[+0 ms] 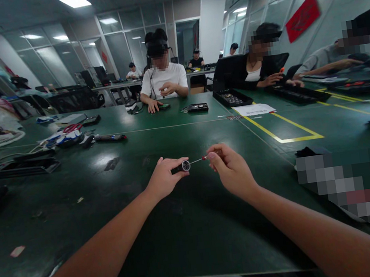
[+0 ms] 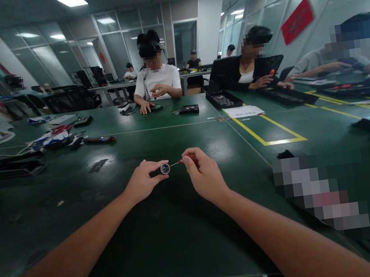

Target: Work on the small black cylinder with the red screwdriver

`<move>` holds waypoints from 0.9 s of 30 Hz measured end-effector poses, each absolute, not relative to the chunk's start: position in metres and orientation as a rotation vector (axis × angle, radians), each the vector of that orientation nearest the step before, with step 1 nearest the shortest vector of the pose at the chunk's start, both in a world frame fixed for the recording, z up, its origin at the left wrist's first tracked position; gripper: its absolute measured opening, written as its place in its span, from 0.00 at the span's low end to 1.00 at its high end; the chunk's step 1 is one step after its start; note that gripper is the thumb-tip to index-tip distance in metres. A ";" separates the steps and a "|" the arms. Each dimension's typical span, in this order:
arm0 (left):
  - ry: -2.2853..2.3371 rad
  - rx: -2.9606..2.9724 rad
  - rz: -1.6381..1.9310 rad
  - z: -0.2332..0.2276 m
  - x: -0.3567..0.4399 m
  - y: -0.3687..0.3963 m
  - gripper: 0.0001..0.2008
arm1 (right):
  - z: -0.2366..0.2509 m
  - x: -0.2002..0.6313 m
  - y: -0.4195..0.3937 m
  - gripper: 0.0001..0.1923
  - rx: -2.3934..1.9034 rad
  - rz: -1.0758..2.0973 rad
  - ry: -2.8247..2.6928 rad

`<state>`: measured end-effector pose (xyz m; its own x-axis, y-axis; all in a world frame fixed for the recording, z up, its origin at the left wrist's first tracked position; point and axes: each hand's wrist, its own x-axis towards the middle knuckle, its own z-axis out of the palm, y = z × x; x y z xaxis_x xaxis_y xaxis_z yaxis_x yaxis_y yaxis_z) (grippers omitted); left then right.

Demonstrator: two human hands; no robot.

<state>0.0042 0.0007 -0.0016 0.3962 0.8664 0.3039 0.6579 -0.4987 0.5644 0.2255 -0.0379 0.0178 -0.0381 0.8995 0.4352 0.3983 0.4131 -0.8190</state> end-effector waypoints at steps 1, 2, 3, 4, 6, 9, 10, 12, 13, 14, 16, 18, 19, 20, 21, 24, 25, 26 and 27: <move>1.321 2.309 0.819 -0.002 0.004 0.001 0.21 | 0.018 0.225 -0.039 0.09 -1.147 0.611 -1.655; 1.320 2.314 0.819 -0.003 0.004 0.001 0.21 | 0.018 0.225 -0.040 0.09 -1.137 0.610 -1.672; 1.318 2.317 0.821 -0.003 0.003 0.001 0.20 | 0.019 0.225 -0.041 0.09 -1.135 0.601 -1.684; 1.315 2.320 0.823 -0.004 0.003 0.001 0.20 | 0.020 0.224 -0.042 0.10 -1.140 0.585 -1.692; 1.310 2.322 0.821 -0.004 0.003 0.000 0.20 | 0.021 0.223 -0.044 0.15 -1.171 0.531 -1.694; 1.306 2.322 0.821 -0.005 0.003 0.001 0.20 | 0.024 0.221 -0.045 0.17 -1.232 0.440 -1.710; 1.304 2.322 0.822 -0.005 0.003 0.001 0.20 | 0.024 0.220 -0.045 0.16 -1.244 0.421 -1.723; 1.306 2.314 0.828 -0.005 0.002 0.001 0.19 | 0.024 0.219 -0.045 0.15 -1.258 0.403 -1.764; 1.312 2.305 0.833 -0.004 0.002 0.001 0.19 | 0.024 0.219 -0.045 0.15 -1.259 0.403 -1.784; 1.319 2.295 0.840 -0.004 0.001 0.002 0.19 | 0.024 0.219 -0.045 0.15 -1.259 0.406 -1.802; 1.340 2.272 0.862 -0.003 0.000 0.002 0.19 | 0.022 0.220 -0.045 0.15 -1.250 0.413 -1.823; 1.346 2.260 0.879 -0.002 -0.001 0.003 0.19 | 0.020 0.220 -0.044 0.15 -1.241 0.430 -1.818; 1.344 2.257 0.882 -0.003 -0.002 0.003 0.19 | 0.020 0.221 -0.043 0.15 -1.241 0.445 -1.809; 1.340 2.257 0.879 -0.003 -0.002 0.003 0.19 | 0.019 0.221 -0.042 0.15 -1.246 0.462 -1.796; 1.337 2.259 0.875 -0.003 -0.002 0.003 0.18 | 0.019 0.221 -0.042 0.16 -1.256 0.479 -1.783; 1.332 2.270 0.859 -0.004 0.000 0.003 0.18 | 0.019 0.220 -0.042 0.19 -1.278 0.476 -1.755; 1.332 2.275 0.854 -0.004 0.001 0.002 0.18 | 0.019 0.219 -0.043 0.20 -1.279 0.456 -1.756; 1.334 2.279 0.848 -0.004 0.001 0.002 0.18 | 0.020 0.219 -0.044 0.19 -1.278 0.435 -1.760; 1.333 2.282 0.840 -0.004 0.002 0.002 0.17 | 0.020 0.219 -0.044 0.18 -1.276 0.423 -1.766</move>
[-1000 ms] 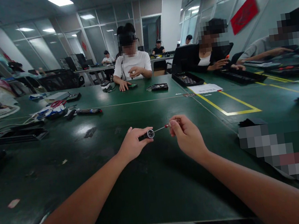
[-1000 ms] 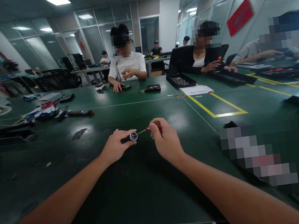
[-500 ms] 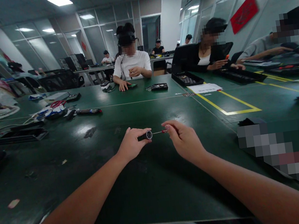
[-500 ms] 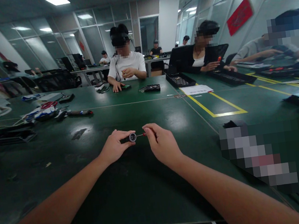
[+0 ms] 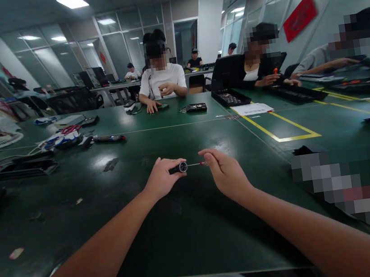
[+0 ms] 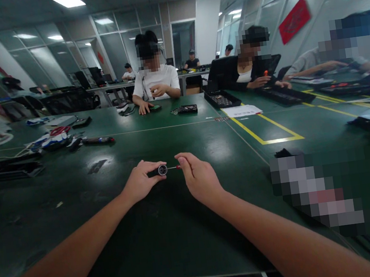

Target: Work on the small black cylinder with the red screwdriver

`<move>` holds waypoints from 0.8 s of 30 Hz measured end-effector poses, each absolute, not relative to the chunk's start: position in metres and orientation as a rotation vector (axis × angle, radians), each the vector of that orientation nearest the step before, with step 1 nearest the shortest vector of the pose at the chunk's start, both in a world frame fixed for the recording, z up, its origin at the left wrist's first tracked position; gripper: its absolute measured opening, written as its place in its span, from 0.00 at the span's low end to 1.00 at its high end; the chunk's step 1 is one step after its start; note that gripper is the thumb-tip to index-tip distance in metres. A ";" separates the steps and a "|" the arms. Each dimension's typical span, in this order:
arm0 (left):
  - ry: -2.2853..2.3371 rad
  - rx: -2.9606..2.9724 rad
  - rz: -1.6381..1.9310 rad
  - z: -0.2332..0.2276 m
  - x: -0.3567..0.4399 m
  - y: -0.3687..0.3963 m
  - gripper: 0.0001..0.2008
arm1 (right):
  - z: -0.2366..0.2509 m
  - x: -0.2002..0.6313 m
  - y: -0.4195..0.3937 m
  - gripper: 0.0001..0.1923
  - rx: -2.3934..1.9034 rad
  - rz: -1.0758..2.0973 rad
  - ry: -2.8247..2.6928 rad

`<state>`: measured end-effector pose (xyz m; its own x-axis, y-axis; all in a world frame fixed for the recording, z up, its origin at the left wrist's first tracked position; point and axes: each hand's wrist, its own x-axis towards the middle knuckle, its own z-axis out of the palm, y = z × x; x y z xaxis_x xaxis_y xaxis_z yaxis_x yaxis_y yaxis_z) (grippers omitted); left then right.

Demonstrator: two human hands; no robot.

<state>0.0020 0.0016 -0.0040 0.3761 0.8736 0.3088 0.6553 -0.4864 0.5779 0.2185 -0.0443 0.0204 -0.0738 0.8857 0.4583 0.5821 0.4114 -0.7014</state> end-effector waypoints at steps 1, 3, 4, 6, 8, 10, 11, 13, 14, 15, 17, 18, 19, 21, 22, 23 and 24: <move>1.332 2.284 0.836 -0.004 0.002 0.001 0.17 | 0.021 0.218 -0.045 0.17 -1.275 0.423 -1.772; 1.326 2.283 0.841 -0.004 0.002 0.001 0.17 | 0.021 0.218 -0.045 0.15 -1.272 0.452 -1.774; 1.321 2.278 0.851 -0.004 0.002 0.001 0.17 | 0.021 0.218 -0.045 0.15 -1.267 0.470 -1.769; 1.316 2.257 0.887 -0.003 0.002 0.001 0.17 | 0.018 0.218 -0.044 0.13 -1.242 0.482 -1.742; 1.318 2.239 0.904 -0.003 0.002 0.001 0.17 | 0.015 0.218 -0.042 0.11 -1.212 0.478 -1.700; 1.322 2.239 0.887 -0.002 0.003 0.000 0.17 | 0.013 0.217 -0.042 0.09 -1.199 0.490 -1.664; 1.325 2.244 0.872 -0.002 0.003 0.000 0.17 | 0.012 0.217 -0.043 0.09 -1.202 0.499 -1.652; 1.330 2.252 0.854 -0.002 0.004 0.000 0.17 | 0.012 0.216 -0.044 0.09 -1.216 0.513 -1.647; 1.329 2.254 0.853 -0.003 0.004 0.000 0.17 | 0.012 0.216 -0.045 0.11 -1.225 0.517 -1.648; 1.328 2.257 0.854 -0.003 0.004 0.001 0.18 | 0.012 0.216 -0.045 0.12 -1.232 0.518 -1.652; 1.328 2.262 0.852 -0.002 0.003 0.001 0.18 | 0.013 0.216 -0.045 0.12 -1.235 0.526 -1.650; 1.330 2.264 0.851 -0.002 0.003 0.001 0.18 | 0.013 0.216 -0.044 0.11 -1.229 0.536 -1.635; 1.334 2.265 0.852 -0.002 0.003 0.002 0.18 | 0.012 0.216 -0.043 0.10 -1.216 0.548 -1.610; 1.340 2.268 0.852 -0.003 0.003 0.002 0.18 | 0.012 0.216 -0.040 0.10 -1.186 0.580 -1.547; 1.342 2.271 0.851 -0.003 0.003 0.002 0.18 | 0.011 0.216 -0.039 0.11 -1.176 0.595 -1.523; 1.343 2.274 0.849 -0.003 0.003 0.002 0.18 | 0.011 0.216 -0.038 0.11 -1.171 0.607 -1.508; 1.339 2.278 0.845 -0.004 0.003 0.002 0.18 | 0.010 0.216 -0.037 0.12 -1.171 0.617 -1.501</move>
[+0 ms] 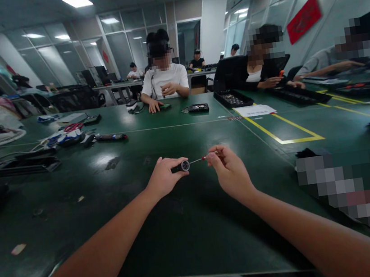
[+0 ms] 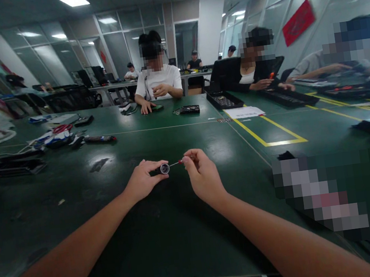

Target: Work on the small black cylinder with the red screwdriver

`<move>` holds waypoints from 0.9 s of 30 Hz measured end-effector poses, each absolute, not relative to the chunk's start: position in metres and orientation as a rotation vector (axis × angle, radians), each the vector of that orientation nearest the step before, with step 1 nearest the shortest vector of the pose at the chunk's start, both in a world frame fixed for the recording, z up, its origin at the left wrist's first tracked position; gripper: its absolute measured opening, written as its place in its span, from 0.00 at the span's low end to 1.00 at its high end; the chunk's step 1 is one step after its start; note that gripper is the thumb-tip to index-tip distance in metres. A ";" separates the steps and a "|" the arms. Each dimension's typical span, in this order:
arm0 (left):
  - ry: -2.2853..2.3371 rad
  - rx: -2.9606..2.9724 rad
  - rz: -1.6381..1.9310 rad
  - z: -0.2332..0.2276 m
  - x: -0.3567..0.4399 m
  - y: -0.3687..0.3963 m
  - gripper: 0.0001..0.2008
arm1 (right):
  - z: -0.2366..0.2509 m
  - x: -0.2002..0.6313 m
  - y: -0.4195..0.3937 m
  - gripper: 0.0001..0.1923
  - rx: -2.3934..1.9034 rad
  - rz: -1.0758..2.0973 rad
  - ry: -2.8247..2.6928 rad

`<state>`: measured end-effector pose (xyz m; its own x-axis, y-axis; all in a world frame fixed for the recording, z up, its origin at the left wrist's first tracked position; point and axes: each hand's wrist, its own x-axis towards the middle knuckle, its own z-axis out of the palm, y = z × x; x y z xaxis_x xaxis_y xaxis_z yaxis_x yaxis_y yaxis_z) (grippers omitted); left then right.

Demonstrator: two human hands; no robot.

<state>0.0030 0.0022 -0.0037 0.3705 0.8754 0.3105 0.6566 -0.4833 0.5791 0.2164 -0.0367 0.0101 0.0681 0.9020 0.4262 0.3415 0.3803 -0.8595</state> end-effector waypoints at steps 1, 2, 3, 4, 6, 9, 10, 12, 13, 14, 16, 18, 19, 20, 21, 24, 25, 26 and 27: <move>1.327 2.284 0.841 -0.004 0.003 0.002 0.18 | 0.009 0.217 -0.035 0.13 -1.174 0.626 -1.490; 1.308 2.295 0.838 -0.004 0.004 0.001 0.18 | 0.008 0.217 -0.033 0.14 -1.177 0.641 -1.467; 1.282 2.314 0.833 -0.003 0.004 0.001 0.19 | 0.007 0.218 -0.029 0.15 -1.175 0.669 -1.426; 1.253 2.340 0.826 -0.002 0.004 0.001 0.19 | 0.005 0.220 -0.026 0.16 -1.173 0.711 -1.365; 1.213 2.388 0.817 -0.001 0.004 0.001 0.19 | 0.001 0.224 -0.018 0.16 -1.130 0.888 -1.202; 1.220 2.394 0.832 0.000 0.004 0.004 0.20 | -0.003 0.228 -0.009 0.16 -1.072 1.128 -1.074; 1.230 2.384 0.839 -0.001 0.004 0.005 0.20 | -0.003 0.229 -0.007 0.15 -1.057 1.126 -1.045; 1.239 2.374 0.840 -0.002 0.003 0.006 0.21 | -0.003 0.228 -0.008 0.13 -1.037 1.062 -1.024; 1.240 2.371 0.839 -0.002 0.003 0.006 0.21 | -0.002 0.228 -0.009 0.13 -1.029 1.023 -1.038; 1.240 2.369 0.843 -0.002 0.004 0.005 0.21 | -0.001 0.227 -0.011 0.13 -1.025 0.988 -1.069; 1.239 2.369 0.851 -0.003 0.005 0.004 0.21 | 0.000 0.225 -0.014 0.13 -1.035 0.922 -1.157; 1.243 2.368 0.847 -0.002 0.006 0.002 0.22 | 0.001 0.224 -0.018 0.14 -1.061 0.851 -1.238; 1.246 2.368 0.839 -0.002 0.006 0.002 0.22 | 0.002 0.223 -0.019 0.14 -1.075 0.817 -1.271; 1.252 2.366 0.833 -0.002 0.006 0.001 0.22 | 0.003 0.223 -0.021 0.14 -1.083 0.787 -1.303; 1.264 2.362 0.828 -0.002 0.006 0.001 0.22 | 0.005 0.223 -0.023 0.14 -1.085 0.761 -1.338; 1.329 2.326 0.843 -0.001 0.006 0.001 0.22 | 0.009 0.223 -0.029 0.12 -1.065 0.708 -1.462; 1.350 2.312 0.853 -0.001 0.005 0.001 0.22 | 0.011 0.224 -0.031 0.12 -1.058 0.698 -1.506; 1.361 2.302 0.865 -0.001 0.006 0.001 0.21 | 0.012 0.224 -0.033 0.12 -1.056 0.689 -1.543; 1.358 2.300 0.875 -0.001 0.006 0.001 0.20 | 0.013 0.224 -0.034 0.13 -1.065 0.678 -1.566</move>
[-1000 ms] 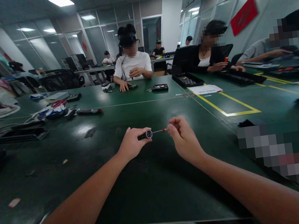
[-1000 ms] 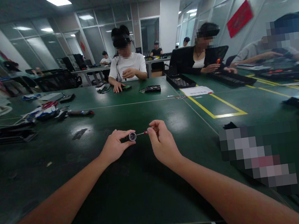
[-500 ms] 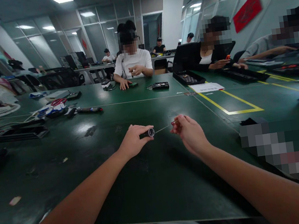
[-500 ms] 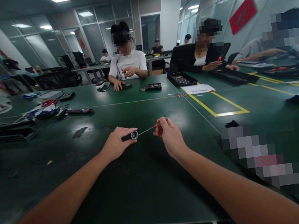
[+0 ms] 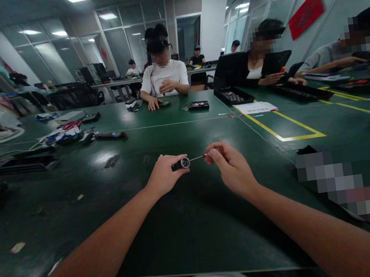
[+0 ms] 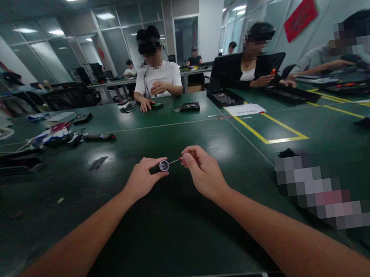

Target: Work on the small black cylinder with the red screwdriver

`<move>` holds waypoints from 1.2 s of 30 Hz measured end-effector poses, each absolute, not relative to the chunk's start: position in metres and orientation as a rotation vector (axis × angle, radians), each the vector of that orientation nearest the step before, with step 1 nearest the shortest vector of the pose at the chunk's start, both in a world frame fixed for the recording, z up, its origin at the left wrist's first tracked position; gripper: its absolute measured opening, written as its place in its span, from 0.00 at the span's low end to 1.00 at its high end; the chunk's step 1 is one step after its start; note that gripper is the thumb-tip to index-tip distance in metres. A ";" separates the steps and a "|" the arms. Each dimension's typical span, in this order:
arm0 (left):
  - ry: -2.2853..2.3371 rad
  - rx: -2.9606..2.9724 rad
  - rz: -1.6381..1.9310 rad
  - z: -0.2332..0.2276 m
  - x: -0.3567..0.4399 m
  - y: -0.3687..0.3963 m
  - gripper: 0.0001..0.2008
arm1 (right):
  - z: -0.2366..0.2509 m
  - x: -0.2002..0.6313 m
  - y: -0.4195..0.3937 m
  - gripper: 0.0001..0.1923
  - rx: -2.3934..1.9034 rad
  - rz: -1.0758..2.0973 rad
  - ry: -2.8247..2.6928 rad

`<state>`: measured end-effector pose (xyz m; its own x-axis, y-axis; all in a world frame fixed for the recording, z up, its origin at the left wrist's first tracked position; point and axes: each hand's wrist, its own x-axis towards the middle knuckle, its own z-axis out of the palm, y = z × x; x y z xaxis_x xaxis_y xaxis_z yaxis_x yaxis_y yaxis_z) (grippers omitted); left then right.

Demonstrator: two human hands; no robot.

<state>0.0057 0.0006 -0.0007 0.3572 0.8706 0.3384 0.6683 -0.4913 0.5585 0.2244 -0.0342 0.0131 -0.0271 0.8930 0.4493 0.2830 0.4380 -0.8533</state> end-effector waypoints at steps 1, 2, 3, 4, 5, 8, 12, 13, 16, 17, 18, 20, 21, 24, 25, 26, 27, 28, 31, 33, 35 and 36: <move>1.347 2.304 0.882 -0.001 0.006 0.001 0.20 | 0.014 0.225 -0.035 0.14 -1.083 0.658 -1.575; 1.331 2.315 0.884 -0.001 0.007 0.000 0.19 | 0.015 0.225 -0.036 0.16 -1.110 0.625 -1.575; 1.314 2.328 0.878 -0.001 0.007 0.000 0.19 | 0.016 0.225 -0.037 0.18 -1.139 0.584 -1.577; 1.302 2.338 0.867 -0.001 0.007 0.000 0.19 | 0.017 0.225 -0.038 0.19 -1.162 0.541 -1.584; 1.297 2.344 0.856 -0.001 0.007 0.000 0.20 | 0.018 0.225 -0.039 0.19 -1.174 0.500 -1.600; 1.294 2.346 0.853 -0.001 0.007 0.000 0.20 | 0.020 0.224 -0.041 0.14 -1.167 0.409 -1.686; 1.311 2.339 0.890 0.001 0.005 -0.001 0.19 | 0.023 0.223 -0.043 0.12 -1.180 0.391 -1.728; 1.312 2.338 0.887 0.001 0.006 -0.001 0.18 | 0.024 0.223 -0.044 0.12 -1.187 0.409 -1.729; 1.292 2.336 0.868 0.000 0.007 -0.002 0.19 | 0.026 0.223 -0.045 0.14 -1.207 0.427 -1.725; 1.287 2.335 0.863 -0.001 0.007 -0.002 0.19 | 0.027 0.222 -0.045 0.15 -1.214 0.416 -1.722; 1.286 2.335 0.857 -0.002 0.008 -0.001 0.19 | 0.027 0.222 -0.045 0.16 -1.220 0.404 -1.722; 1.287 2.334 0.854 -0.003 0.007 -0.001 0.19 | 0.025 0.222 -0.044 0.15 -1.226 0.391 -1.733; 1.284 2.334 0.857 -0.003 0.007 0.000 0.19 | 0.024 0.222 -0.043 0.14 -1.226 0.388 -1.735; 1.265 2.332 0.888 -0.004 0.005 0.001 0.18 | 0.019 0.224 -0.038 0.13 -1.221 0.421 -1.686; 1.260 2.333 0.896 -0.004 0.005 0.001 0.18 | 0.018 0.225 -0.037 0.12 -1.216 0.456 -1.661; 1.258 2.336 0.899 -0.004 0.005 0.001 0.18 | 0.017 0.225 -0.036 0.11 -1.216 0.493 -1.645; 1.259 2.339 0.897 -0.004 0.005 0.001 0.18 | 0.017 0.226 -0.035 0.11 -1.224 0.521 -1.642; 1.261 2.341 0.893 -0.004 0.005 0.001 0.18 | 0.017 0.226 -0.035 0.12 -1.237 0.533 -1.647; 1.255 2.335 0.884 -0.004 0.006 0.001 0.18 | 0.019 0.226 -0.036 0.17 -1.280 0.480 -1.681; 1.256 2.318 0.892 -0.003 0.005 0.001 0.18 | 0.017 0.226 -0.035 0.15 -1.274 0.481 -1.668; 1.271 2.304 0.899 -0.002 0.005 0.001 0.18 | 0.014 0.226 -0.031 0.13 -1.245 0.533 -1.615; 1.280 2.303 0.899 -0.002 0.004 0.001 0.18 | 0.012 0.227 -0.029 0.13 -1.224 0.561 -1.580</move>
<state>0.0042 0.0006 -0.0021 0.3889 0.8496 0.3562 0.6236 -0.5273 0.5771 0.2266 -0.0295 0.0118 0.0319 0.9025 0.4294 0.4295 0.3756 -0.8213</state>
